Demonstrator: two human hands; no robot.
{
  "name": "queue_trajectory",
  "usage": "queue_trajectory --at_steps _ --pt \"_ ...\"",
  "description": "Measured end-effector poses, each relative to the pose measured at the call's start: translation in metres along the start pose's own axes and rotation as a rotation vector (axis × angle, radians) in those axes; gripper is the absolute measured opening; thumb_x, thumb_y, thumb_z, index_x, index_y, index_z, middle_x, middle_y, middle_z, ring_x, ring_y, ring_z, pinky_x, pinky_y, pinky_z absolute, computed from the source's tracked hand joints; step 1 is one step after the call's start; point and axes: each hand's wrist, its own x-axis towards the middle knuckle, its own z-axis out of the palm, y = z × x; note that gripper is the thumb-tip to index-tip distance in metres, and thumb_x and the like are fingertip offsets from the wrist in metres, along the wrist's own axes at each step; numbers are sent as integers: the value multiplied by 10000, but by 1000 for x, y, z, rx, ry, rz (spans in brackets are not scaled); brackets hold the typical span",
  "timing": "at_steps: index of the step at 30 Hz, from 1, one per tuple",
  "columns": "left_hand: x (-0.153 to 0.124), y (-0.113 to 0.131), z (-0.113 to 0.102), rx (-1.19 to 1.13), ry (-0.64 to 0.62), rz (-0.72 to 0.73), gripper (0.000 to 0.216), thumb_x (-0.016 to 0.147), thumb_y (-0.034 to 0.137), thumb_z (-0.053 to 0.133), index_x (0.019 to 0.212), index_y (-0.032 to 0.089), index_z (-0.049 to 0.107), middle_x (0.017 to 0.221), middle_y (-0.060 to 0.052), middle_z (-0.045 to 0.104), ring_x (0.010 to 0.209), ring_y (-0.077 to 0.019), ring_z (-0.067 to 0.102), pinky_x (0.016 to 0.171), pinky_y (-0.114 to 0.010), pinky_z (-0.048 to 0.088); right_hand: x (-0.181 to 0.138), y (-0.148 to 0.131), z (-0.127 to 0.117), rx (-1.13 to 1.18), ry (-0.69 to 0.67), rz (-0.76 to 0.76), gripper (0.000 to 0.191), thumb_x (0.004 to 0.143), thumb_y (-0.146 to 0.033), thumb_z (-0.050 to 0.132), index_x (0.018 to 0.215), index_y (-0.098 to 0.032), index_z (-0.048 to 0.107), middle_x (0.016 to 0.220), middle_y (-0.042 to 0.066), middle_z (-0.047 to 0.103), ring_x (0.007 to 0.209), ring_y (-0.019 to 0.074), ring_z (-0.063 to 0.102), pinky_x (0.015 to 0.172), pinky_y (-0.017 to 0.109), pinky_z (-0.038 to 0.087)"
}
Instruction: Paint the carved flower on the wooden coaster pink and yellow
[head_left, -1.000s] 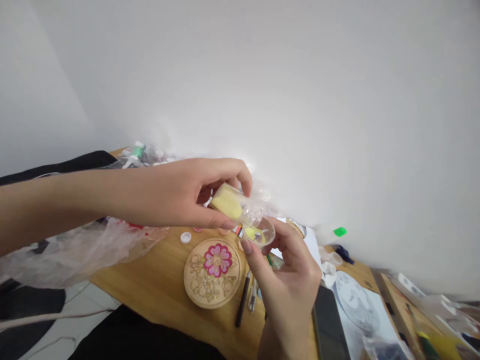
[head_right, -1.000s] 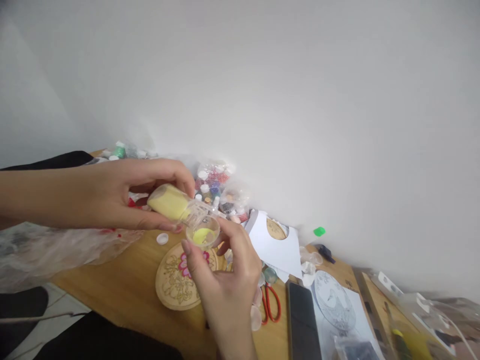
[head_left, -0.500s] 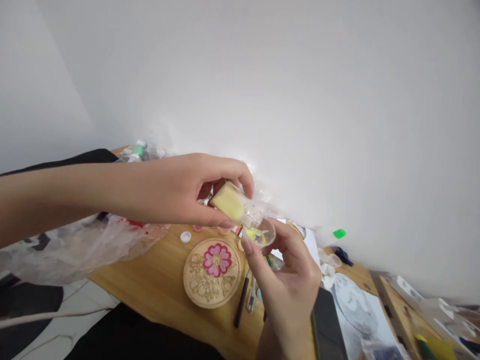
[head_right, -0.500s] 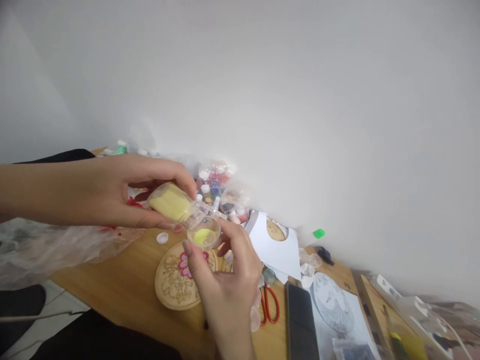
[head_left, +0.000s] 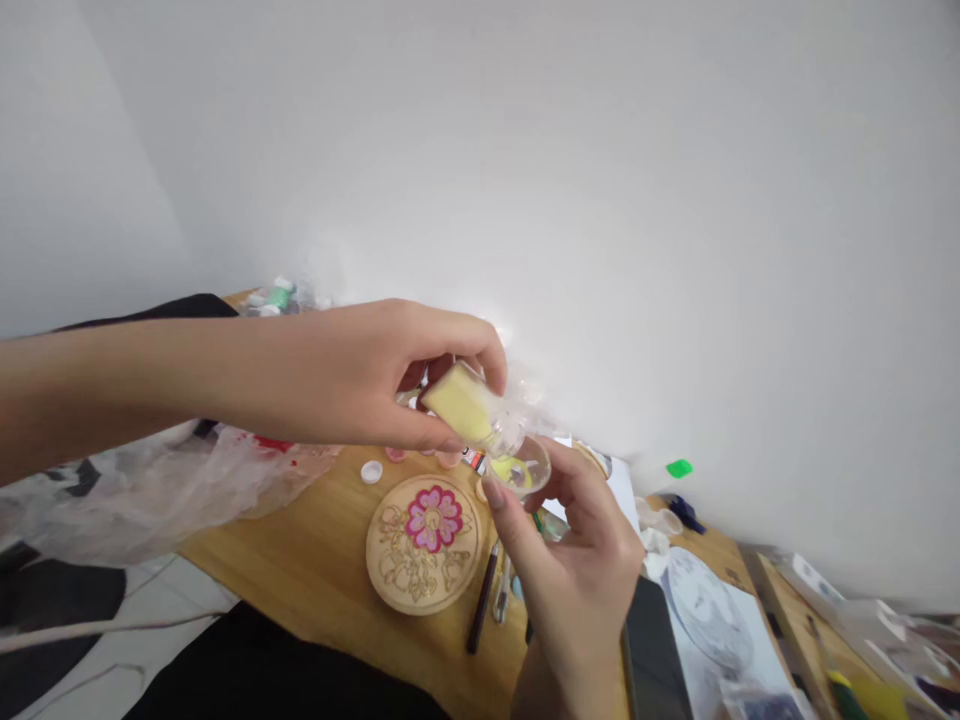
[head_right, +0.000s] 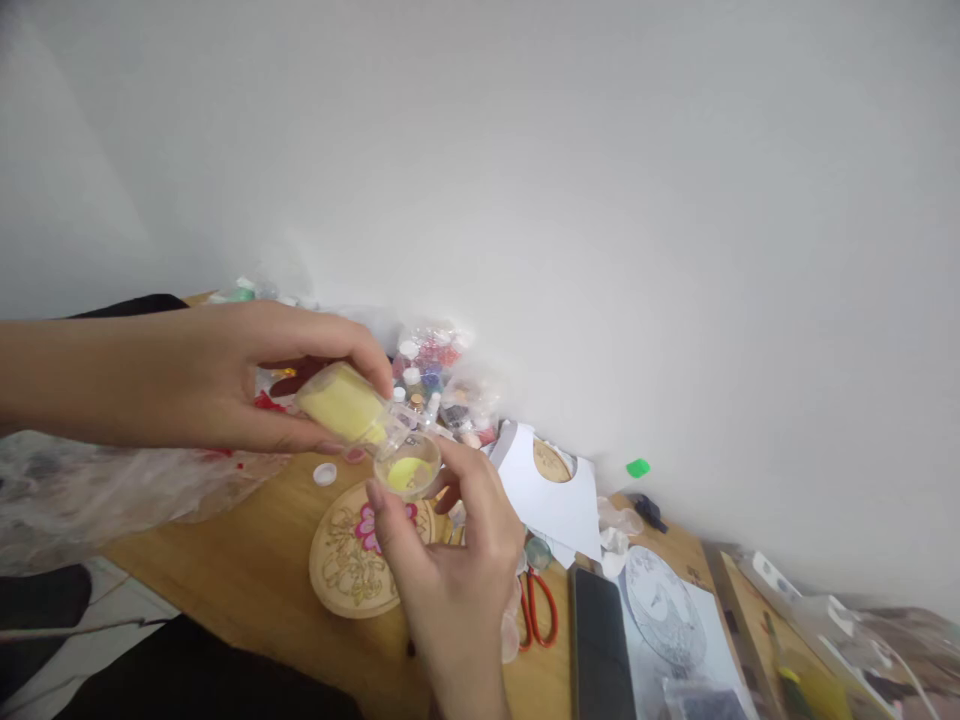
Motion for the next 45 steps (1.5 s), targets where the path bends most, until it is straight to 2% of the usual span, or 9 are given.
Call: queue_trajectory --at_steps 6,9,18,23,26,30,34,41,45 --pt "-2 3 0 44 19 22 307 911 406 664 1159 226 677 896 -6 645 789 -160 577 749 -247 465 1 -1 -1 -2 6 -1 192 865 -245 767 1048 -219 715 882 -11 727 680 106 606 600 234 534" --pt "-1 2 -1 61 -18 20 291 896 373 699 1159 250 685 854 3 634 769 -168 572 727 -256 455 0 -1 -1 -3 4 -1 178 865 -247 766 1033 -219 716 855 -14 718 664 107 595 598 240 533" --pt "-1 3 -2 51 19 21 377 880 353 721 1238 260 649 817 20 600 730 -160 556 689 -260 436 0 0 0 -4 9 -19 191 862 -245 772 1041 -225 711 860 -23 718 669 96 587 592 222 523" --pt "0 2 -1 34 -4 26 265 870 356 708 1106 242 676 805 12 604 747 -163 570 684 -255 451 1 0 0 -7 2 -22 183 863 -240 770 1037 -222 713 860 -23 720 661 93 587 589 220 525" --pt "1 0 -1 21 28 27 324 850 366 722 1149 254 665 850 13 619 758 -162 582 683 -254 459 1 0 0 -10 8 -26 172 865 -244 766 1027 -218 713 846 -16 719 643 102 580 566 233 519" --pt "1 -1 -1 43 5 32 233 861 363 708 1063 248 692 785 14 599 742 -165 575 676 -254 458 1 0 0 -16 -6 -24 167 873 -252 763 1029 -220 712 842 -15 712 637 103 578 572 239 525" --pt "1 0 -1 50 21 42 260 867 360 700 1103 252 684 808 15 606 729 -154 563 675 -248 458 1 -1 0 -17 -3 -27 168 878 -256 762 1032 -220 707 853 -12 712 641 102 575 569 235 522" --pt "2 0 -3 52 22 75 269 881 358 690 1118 229 681 791 18 572 815 -177 600 791 -279 496 0 0 1 -19 -8 -28 187 874 -250 770 1046 -227 702 849 -27 701 648 89 561 577 216 513" --pt "2 0 -3 82 6 98 216 892 367 656 1047 220 690 770 25 563 778 -160 584 773 -270 497 0 0 1 -15 -10 -20 171 875 -251 765 1032 -222 703 840 -23 696 639 94 557 574 228 514"
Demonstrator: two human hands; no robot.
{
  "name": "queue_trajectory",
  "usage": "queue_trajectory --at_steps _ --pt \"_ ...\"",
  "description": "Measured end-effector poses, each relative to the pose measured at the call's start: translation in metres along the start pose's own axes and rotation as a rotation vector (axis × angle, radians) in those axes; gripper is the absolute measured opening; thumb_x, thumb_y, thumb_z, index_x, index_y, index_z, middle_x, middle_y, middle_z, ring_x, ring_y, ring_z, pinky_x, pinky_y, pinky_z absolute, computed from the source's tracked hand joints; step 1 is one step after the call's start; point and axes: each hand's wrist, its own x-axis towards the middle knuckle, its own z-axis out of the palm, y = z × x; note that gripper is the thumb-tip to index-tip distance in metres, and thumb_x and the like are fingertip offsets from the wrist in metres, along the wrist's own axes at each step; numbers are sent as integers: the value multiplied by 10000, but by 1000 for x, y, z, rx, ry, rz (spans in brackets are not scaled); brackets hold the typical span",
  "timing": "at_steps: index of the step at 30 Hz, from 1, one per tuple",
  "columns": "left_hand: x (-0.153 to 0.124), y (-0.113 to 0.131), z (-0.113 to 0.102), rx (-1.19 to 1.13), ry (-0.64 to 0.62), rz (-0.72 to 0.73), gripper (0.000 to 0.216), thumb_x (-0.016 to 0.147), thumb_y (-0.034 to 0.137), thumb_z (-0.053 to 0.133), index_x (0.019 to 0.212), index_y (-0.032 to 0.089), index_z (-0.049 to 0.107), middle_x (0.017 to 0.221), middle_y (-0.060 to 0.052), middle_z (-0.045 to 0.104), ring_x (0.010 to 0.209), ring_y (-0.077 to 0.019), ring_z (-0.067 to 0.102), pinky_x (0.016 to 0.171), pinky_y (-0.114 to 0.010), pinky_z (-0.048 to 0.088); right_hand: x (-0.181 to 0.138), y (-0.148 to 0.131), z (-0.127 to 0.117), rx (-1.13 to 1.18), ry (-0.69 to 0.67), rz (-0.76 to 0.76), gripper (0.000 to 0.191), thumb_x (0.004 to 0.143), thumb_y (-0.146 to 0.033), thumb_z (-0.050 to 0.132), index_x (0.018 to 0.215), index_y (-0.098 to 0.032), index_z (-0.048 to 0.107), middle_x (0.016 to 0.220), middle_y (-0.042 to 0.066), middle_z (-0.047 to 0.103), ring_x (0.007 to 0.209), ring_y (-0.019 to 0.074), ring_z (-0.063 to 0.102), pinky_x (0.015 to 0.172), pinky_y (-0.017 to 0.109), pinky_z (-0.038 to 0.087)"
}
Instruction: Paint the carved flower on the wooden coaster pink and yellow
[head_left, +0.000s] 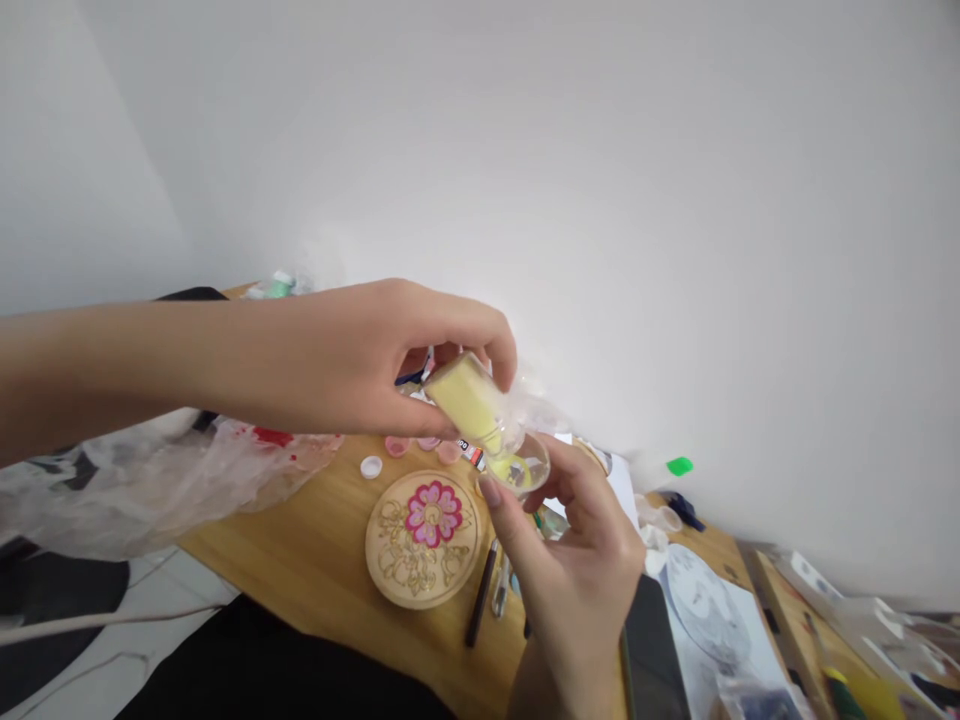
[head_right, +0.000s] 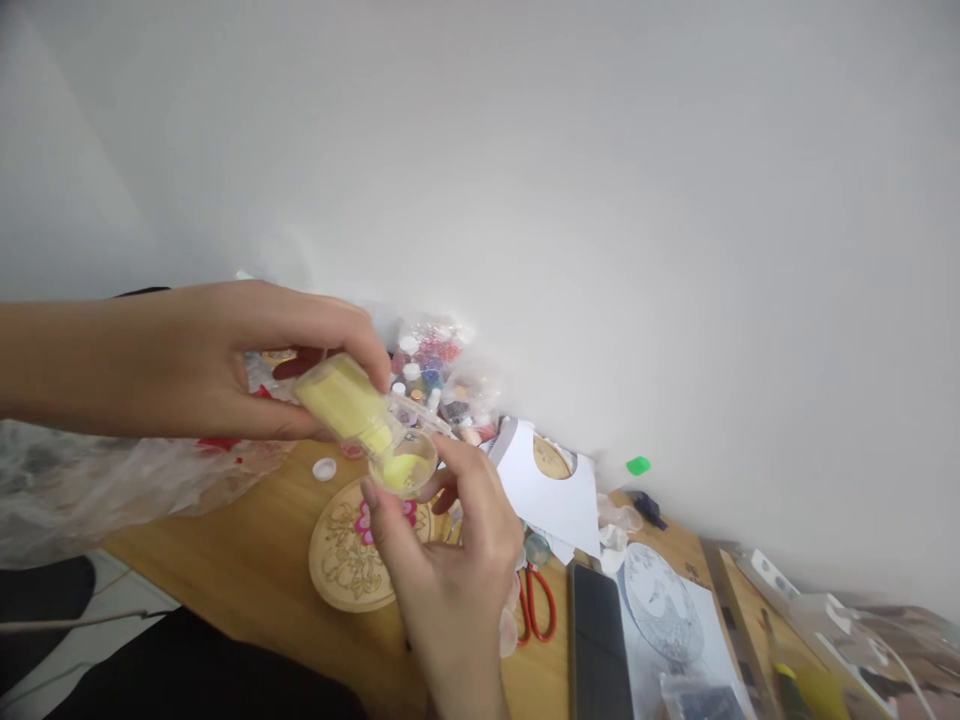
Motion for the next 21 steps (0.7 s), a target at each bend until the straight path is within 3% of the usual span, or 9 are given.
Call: queue_trajectory --at_steps 11,16,21 --pt "-2 3 -2 -3 32 -25 257 881 293 699 1135 254 703 831 15 628 745 -159 557 703 -262 440 -1 -2 0 10 9 23 202 870 -267 773 1053 -223 700 832 -15 685 633 108 556 577 255 521" --pt "-3 4 -3 32 30 44 163 895 242 690 1055 241 720 773 37 612 656 -119 482 633 -248 377 -1 -2 0 4 3 19 186 873 -269 769 1040 -219 702 816 -20 683 626 104 557 571 249 518" --pt "-2 5 -2 -20 22 4 153 893 253 679 1036 220 722 748 34 589 669 -123 508 674 -246 421 -2 -2 0 5 8 16 192 874 -273 769 1044 -214 704 845 -8 702 632 106 568 564 249 517"
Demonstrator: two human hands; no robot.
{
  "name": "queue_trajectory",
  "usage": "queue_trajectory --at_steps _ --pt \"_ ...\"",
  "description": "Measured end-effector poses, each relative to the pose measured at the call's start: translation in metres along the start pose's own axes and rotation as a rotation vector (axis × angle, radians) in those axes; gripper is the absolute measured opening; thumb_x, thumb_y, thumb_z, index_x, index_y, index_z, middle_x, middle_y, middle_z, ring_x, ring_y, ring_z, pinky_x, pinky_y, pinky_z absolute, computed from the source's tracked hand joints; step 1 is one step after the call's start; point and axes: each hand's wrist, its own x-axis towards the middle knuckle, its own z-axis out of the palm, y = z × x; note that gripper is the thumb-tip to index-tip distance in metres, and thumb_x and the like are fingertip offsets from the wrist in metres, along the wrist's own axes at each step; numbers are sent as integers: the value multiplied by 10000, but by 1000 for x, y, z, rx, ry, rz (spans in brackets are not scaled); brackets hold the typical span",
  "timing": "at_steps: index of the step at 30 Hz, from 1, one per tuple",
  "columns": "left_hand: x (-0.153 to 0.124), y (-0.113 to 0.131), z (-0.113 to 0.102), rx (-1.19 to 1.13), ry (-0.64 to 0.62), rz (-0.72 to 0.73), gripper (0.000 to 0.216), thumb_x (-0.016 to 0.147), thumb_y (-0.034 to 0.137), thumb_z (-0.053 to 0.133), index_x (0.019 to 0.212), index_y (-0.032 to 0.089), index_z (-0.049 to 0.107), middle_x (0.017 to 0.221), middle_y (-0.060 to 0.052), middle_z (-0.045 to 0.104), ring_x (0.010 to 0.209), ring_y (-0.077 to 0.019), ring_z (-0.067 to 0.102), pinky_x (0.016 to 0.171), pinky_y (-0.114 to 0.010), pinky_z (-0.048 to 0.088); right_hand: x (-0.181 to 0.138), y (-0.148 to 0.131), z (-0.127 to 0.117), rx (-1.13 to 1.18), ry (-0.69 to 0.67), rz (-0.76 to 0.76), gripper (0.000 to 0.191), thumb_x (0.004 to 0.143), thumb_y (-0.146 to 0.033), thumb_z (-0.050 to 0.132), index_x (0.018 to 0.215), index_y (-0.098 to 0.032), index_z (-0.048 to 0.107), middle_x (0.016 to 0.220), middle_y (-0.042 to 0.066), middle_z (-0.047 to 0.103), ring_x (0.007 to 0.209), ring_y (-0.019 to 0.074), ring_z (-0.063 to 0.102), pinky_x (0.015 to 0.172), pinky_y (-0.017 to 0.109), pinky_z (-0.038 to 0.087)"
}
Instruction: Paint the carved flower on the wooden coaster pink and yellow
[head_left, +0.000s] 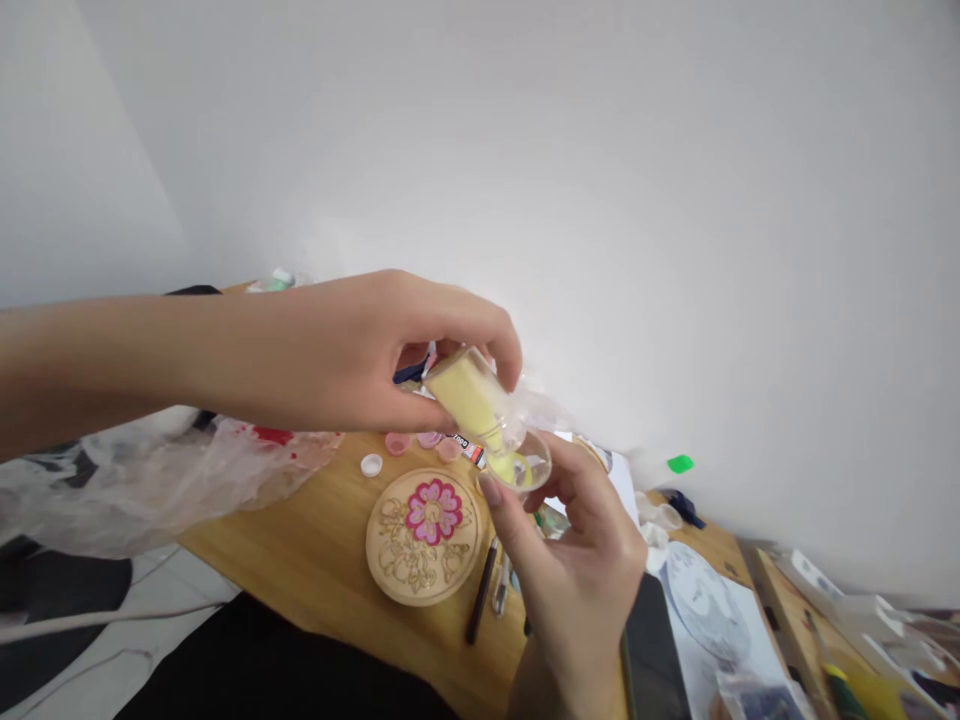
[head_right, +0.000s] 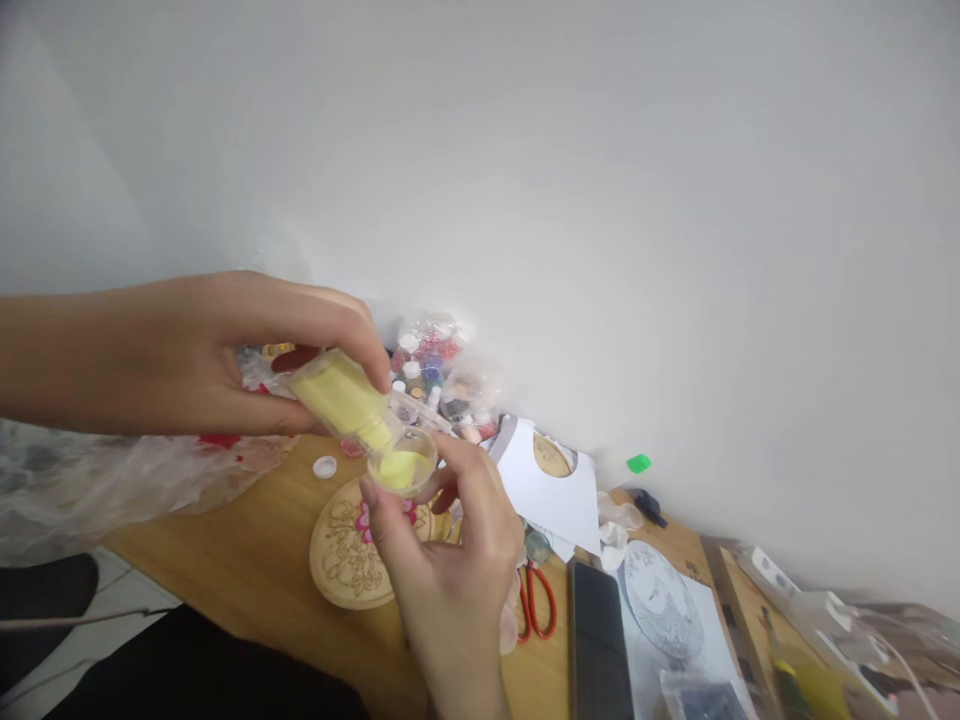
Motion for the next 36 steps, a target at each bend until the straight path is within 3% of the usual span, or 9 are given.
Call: queue_trajectory --at_steps 6,11,14,17,24,30,36 --pt "0 -2 1 30 19 -15 278 883 291 651 1153 237 691 822 30 617 699 -128 544 659 -225 427 0 1 0 -4 1 9 213 871 -290 775 1058 -220 701 846 -3 702 626 114 566 564 265 528" --pt "-1 -1 1 51 -8 5 206 897 245 636 1086 238 719 810 25 630 717 -133 549 690 -231 431 -1 1 1 10 -11 15 208 868 -271 774 1057 -222 702 853 -3 702 639 114 569 567 262 526" --pt "-1 -3 2 4 17 -44 285 881 282 660 1161 254 702 829 24 638 755 -152 575 692 -240 436 -1 1 1 24 -1 23 218 864 -270 779 1063 -227 700 861 -7 705 645 113 576 570 260 525" --pt "-2 -10 6 -47 -7 -84 249 841 344 721 1078 271 713 856 15 663 780 -177 595 662 -251 431 -2 2 1 34 -7 45 226 861 -272 781 1070 -230 708 886 -3 718 658 111 588 579 255 528" --pt "-16 -32 30 -194 15 -184 309 824 430 768 1071 287 651 1013 -9 698 886 -209 636 693 -273 470 0 5 8 128 -42 120 239 853 -251 781 1086 -250 727 920 -1 754 660 104 612 596 237 550" --pt "-27 -47 53 -306 -7 -228 374 857 534 722 1096 260 633 872 6 645 750 -168 577 633 -266 442 2 8 15 138 -91 161 237 837 -277 792 1066 -233 748 923 27 782 648 125 641 564 252 558" --pt "-36 -73 78 -568 -29 -360 423 810 552 782 1044 237 622 1022 -34 729 1006 -254 693 836 -349 548 5 12 19 206 -137 218 223 838 -287 790 1054 -242 759 874 13 786 611 118 635 531 240 544"
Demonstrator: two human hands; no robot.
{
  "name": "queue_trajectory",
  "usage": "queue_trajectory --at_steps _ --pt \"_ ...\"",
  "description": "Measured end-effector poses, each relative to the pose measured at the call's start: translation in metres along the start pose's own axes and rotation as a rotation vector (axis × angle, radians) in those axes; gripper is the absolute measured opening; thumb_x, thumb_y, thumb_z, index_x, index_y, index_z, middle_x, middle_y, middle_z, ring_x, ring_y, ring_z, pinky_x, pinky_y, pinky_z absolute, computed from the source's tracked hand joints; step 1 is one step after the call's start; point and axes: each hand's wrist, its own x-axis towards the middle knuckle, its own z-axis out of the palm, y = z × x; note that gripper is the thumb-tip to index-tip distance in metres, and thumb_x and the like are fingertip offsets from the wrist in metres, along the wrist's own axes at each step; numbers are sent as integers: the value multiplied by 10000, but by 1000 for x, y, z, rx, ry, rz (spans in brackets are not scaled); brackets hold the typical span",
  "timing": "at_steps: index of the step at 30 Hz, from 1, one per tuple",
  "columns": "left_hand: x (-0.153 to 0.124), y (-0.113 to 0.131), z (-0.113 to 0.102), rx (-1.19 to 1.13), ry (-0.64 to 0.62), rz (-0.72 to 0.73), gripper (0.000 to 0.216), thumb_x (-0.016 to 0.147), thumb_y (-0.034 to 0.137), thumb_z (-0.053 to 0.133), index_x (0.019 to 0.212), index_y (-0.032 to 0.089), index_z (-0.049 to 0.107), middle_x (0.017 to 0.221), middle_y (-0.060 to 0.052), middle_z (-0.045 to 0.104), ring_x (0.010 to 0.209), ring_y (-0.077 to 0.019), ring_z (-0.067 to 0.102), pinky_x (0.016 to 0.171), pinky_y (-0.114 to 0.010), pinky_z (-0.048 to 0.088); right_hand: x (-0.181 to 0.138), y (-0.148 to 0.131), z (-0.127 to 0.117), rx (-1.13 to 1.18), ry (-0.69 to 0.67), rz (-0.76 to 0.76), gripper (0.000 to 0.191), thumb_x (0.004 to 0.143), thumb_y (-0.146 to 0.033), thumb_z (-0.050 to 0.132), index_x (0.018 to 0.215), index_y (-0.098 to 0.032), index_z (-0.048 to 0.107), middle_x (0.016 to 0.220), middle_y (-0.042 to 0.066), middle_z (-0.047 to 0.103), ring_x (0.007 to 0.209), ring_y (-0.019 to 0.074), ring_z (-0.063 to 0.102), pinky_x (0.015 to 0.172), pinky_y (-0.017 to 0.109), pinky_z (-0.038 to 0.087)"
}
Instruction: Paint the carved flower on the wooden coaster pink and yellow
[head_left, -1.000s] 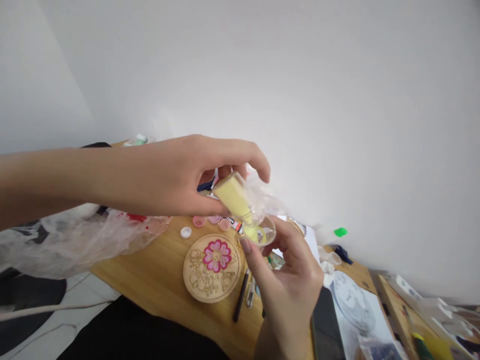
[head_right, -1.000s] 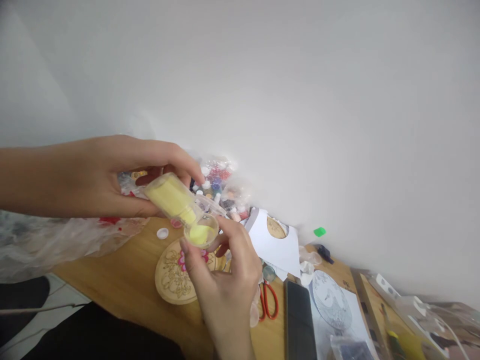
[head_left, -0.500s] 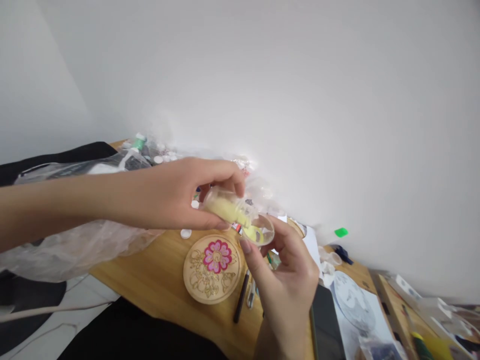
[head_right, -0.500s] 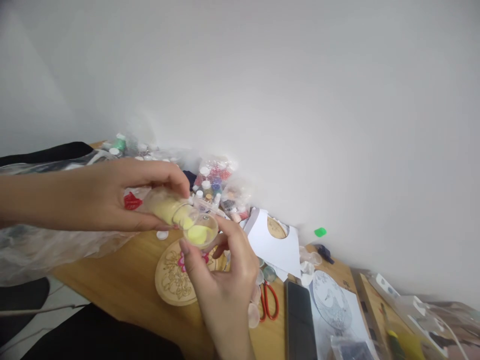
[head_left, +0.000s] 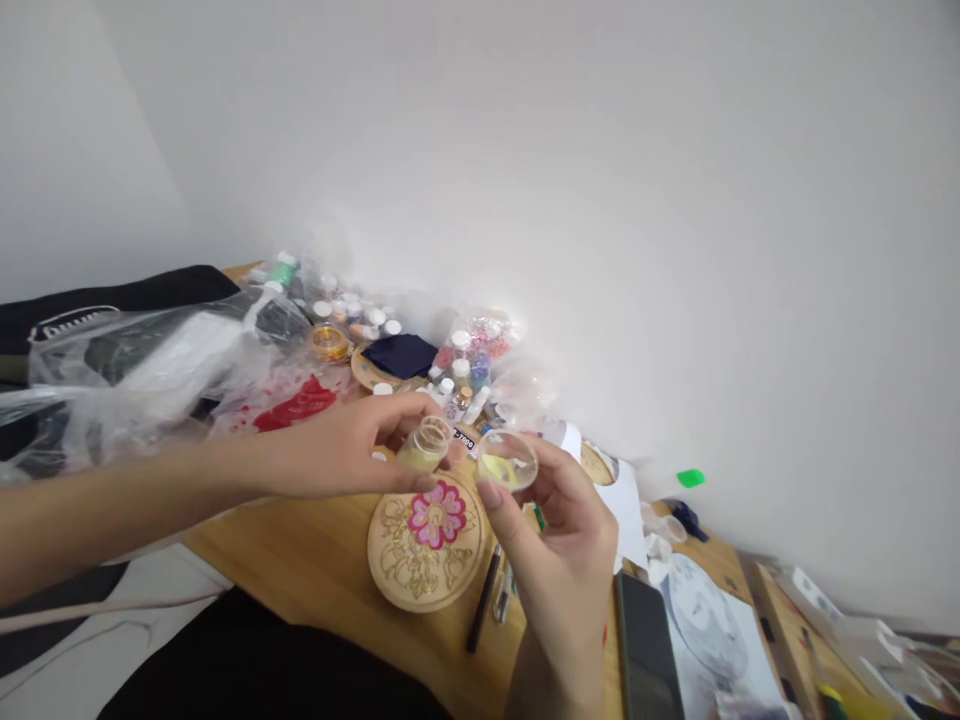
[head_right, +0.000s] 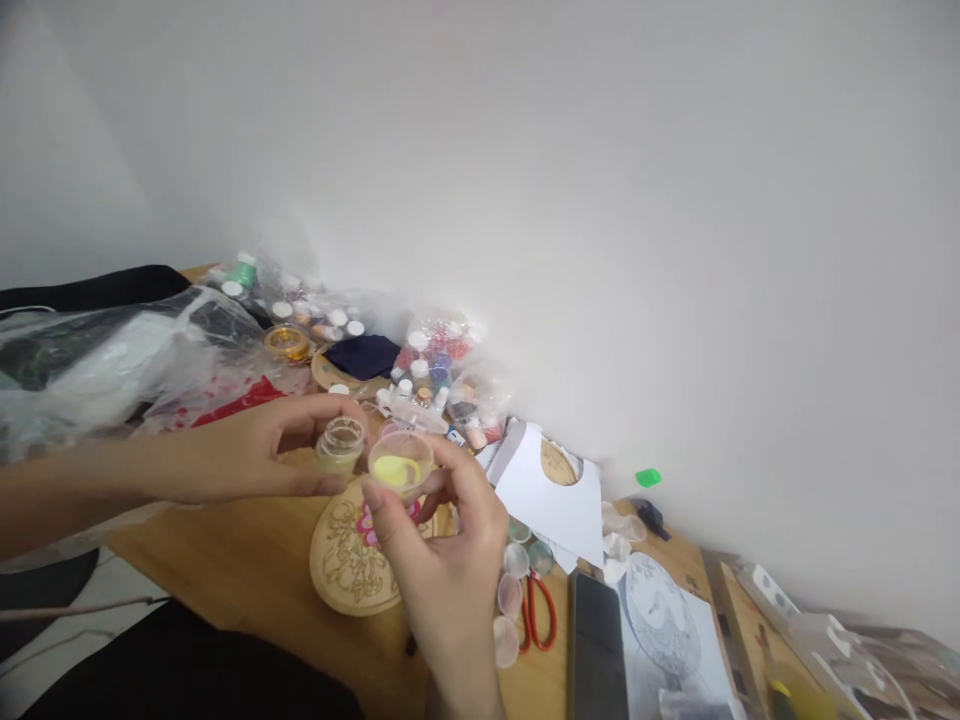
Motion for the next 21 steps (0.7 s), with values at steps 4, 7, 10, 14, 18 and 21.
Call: queue_trajectory --at_steps 4,7,10,14,18,21 --pt "-2 -27 2 -316 120 -122 399 758 450 848 995 258 590 1106 -32 766 1100 -270 709 967 -429 553 1 3 -5 -25 56 1 235 824 -291 803 1051 -248 761 894 7 783 640 120 650 527 239 533" --pt "-9 -51 -2 -456 267 -187 399 717 439 880 951 283 599 1019 -16 782 1091 -271 719 1024 -442 546 2 6 -10 -23 77 -17 256 818 -289 818 1065 -253 760 927 9 787 633 113 644 518 235 530" --pt "-24 -80 -6 -444 353 -232 326 730 437 848 900 276 622 952 -5 773 992 -256 728 936 -399 581 2 8 -13 14 90 -26 281 823 -278 825 1094 -263 755 946 12 792 619 110 634 512 237 527" --pt "-45 -113 -1 -39 299 -155 343 759 484 790 997 274 661 967 41 766 910 -231 715 787 -313 577 1 9 -12 44 130 7 281 846 -282 815 1118 -288 746 981 11 785 676 120 655 550 246 532" --pt "-45 -122 20 371 365 -302 308 779 401 666 1050 253 660 924 6 771 887 -254 721 788 -335 579 3 9 -7 66 109 93 275 828 -304 829 1086 -281 739 988 13 771 765 140 680 606 257 550" --pt "-31 -121 32 506 473 -443 361 826 394 646 1124 193 676 1188 -99 755 1122 -342 693 996 -459 543 6 14 2 143 51 211 318 799 -330 842 1080 -250 715 994 28 766 777 151 685 618 272 556"
